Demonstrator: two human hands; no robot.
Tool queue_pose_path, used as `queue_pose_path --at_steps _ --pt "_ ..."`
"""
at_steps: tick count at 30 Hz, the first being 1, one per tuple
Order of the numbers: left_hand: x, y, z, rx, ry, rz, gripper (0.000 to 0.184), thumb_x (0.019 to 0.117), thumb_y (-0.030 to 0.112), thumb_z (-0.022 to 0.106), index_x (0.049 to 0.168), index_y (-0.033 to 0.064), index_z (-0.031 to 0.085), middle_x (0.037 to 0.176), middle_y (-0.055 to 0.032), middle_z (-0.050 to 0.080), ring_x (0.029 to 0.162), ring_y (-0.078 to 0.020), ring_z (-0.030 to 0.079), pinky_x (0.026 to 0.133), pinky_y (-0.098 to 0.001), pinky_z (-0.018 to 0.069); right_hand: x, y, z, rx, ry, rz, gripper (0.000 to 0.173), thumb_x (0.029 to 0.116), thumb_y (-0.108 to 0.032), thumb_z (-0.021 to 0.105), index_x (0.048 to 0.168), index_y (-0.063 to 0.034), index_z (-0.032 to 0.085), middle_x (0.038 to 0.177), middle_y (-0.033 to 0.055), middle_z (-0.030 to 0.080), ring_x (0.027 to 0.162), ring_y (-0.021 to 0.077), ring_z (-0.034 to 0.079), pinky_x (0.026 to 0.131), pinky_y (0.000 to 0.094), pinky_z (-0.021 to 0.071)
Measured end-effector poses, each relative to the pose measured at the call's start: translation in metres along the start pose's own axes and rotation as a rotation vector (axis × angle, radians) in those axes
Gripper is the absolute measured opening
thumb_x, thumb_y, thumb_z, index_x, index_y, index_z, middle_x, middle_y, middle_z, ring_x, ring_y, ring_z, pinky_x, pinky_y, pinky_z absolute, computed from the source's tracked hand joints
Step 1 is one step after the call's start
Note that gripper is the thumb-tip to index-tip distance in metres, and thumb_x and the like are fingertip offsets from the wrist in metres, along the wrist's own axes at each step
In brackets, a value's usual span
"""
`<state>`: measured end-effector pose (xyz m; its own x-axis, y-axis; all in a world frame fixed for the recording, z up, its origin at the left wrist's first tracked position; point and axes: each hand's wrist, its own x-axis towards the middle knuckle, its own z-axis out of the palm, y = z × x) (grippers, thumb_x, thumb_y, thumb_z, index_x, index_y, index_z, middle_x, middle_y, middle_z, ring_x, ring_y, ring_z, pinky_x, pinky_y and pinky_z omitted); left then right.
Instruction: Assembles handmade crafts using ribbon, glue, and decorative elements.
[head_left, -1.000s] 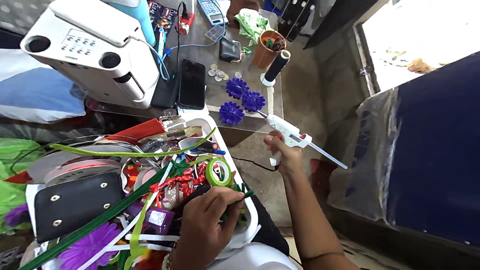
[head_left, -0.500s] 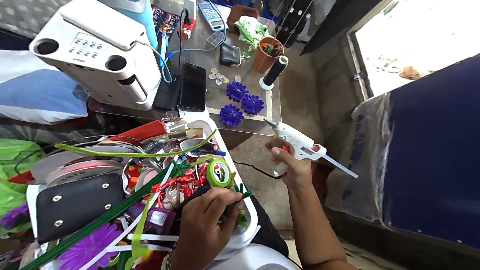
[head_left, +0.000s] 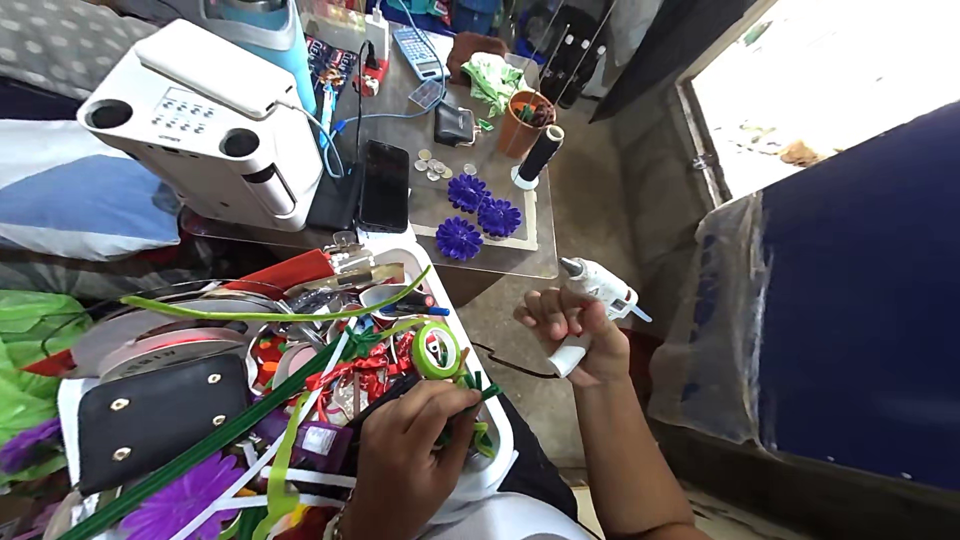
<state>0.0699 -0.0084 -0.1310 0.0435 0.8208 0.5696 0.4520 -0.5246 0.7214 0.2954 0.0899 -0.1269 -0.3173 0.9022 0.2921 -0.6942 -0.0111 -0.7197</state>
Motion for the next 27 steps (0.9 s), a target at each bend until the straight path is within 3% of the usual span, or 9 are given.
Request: queue_pose_path --at_steps 4,6,9,11,14,19,22,27 --pt "0.0 0.0 0.0 -0.005 -0.003 -0.003 0.01 0.0986 0.023 0.068 0.106 0.0169 0.07 0.1 0.004 0.072 0.091 -0.0003 0.067 0.074 -0.0132 0.054 -0.002 0.001 0.0 -0.039 0.002 0.005 0.016 0.0953 -0.034 0.07 0.096 -0.0195 0.077 0.086 -0.0054 0.073 0.088 0.0101 0.07 0.095 0.0358 0.0539" --pt "-0.001 0.0 -0.001 -0.007 -0.008 -0.002 0.01 0.0988 0.023 0.067 0.106 0.0164 0.069 0.101 0.0039 0.071 0.092 -0.0002 0.067 0.075 -0.0133 0.0538 -0.005 0.0 0.002 -0.284 0.109 -0.033 0.016 0.0937 -0.035 0.073 0.101 -0.0211 0.078 0.089 -0.0069 0.075 0.088 0.0072 0.07 0.091 0.0325 0.0565" --pt "-0.001 0.0 -0.002 -0.02 -0.012 0.003 0.01 0.099 0.022 0.067 0.106 0.0151 0.069 0.101 0.0037 0.071 0.094 -0.0007 0.067 0.079 -0.014 0.0553 -0.002 -0.003 0.002 -0.823 0.268 -0.138 0.024 0.0937 -0.031 0.075 0.107 -0.01 0.074 0.097 -0.0027 0.075 0.088 0.0063 0.07 0.083 0.0265 0.0594" --pt "-0.001 0.001 -0.002 -0.011 -0.017 0.002 0.01 0.0992 0.023 0.067 0.106 0.0155 0.07 0.101 0.0037 0.071 0.094 -0.0004 0.067 0.079 -0.014 0.0554 0.001 -0.006 -0.003 -0.988 0.335 -0.14 0.029 0.0948 -0.029 0.074 0.108 -0.0042 0.07 0.097 -0.0007 0.074 0.085 0.0064 0.07 0.079 0.0259 0.0601" --pt "-0.001 0.001 -0.002 -0.002 -0.02 0.001 0.01 0.0993 0.023 0.067 0.106 0.0154 0.069 0.101 0.0031 0.07 0.092 -0.0002 0.066 0.078 -0.0135 0.0547 0.001 -0.011 -0.007 -0.959 0.405 -0.116 0.03 0.0937 -0.027 0.074 0.111 -0.0033 0.068 0.097 -0.0012 0.072 0.081 0.0064 0.069 0.078 0.0255 0.061" --pt "0.001 0.002 0.0 0.001 -0.019 0.013 0.01 0.0991 0.023 0.067 0.105 0.0155 0.069 0.1 0.0032 0.07 0.091 -0.0003 0.066 0.077 -0.013 0.0546 -0.003 -0.012 -0.011 -0.789 0.488 -0.1 0.02 0.0905 -0.02 0.077 0.1 -0.0043 0.07 0.083 -0.0008 0.074 0.067 0.0067 0.067 0.067 0.0231 0.0588" --pt "0.0 0.002 0.001 0.014 -0.02 0.009 0.01 0.0992 0.024 0.067 0.106 0.0162 0.069 0.1 0.0035 0.07 0.091 0.0002 0.066 0.076 -0.0123 0.0538 -0.002 -0.012 -0.011 -0.637 0.553 -0.082 0.01 0.0922 -0.014 0.073 0.097 -0.0054 0.07 0.082 0.0013 0.075 0.064 0.0069 0.066 0.065 0.0226 0.0578" --pt "0.0 0.003 0.001 0.012 -0.018 0.012 0.01 0.0991 0.023 0.067 0.106 0.0164 0.069 0.1 0.0031 0.07 0.09 -0.0005 0.067 0.075 -0.0133 0.0546 0.015 -0.013 -0.029 -0.1 0.847 0.048 0.024 0.1106 -0.026 0.045 0.114 -0.0063 0.057 0.095 0.0078 0.073 0.079 0.0149 0.073 0.077 0.0305 0.0628"
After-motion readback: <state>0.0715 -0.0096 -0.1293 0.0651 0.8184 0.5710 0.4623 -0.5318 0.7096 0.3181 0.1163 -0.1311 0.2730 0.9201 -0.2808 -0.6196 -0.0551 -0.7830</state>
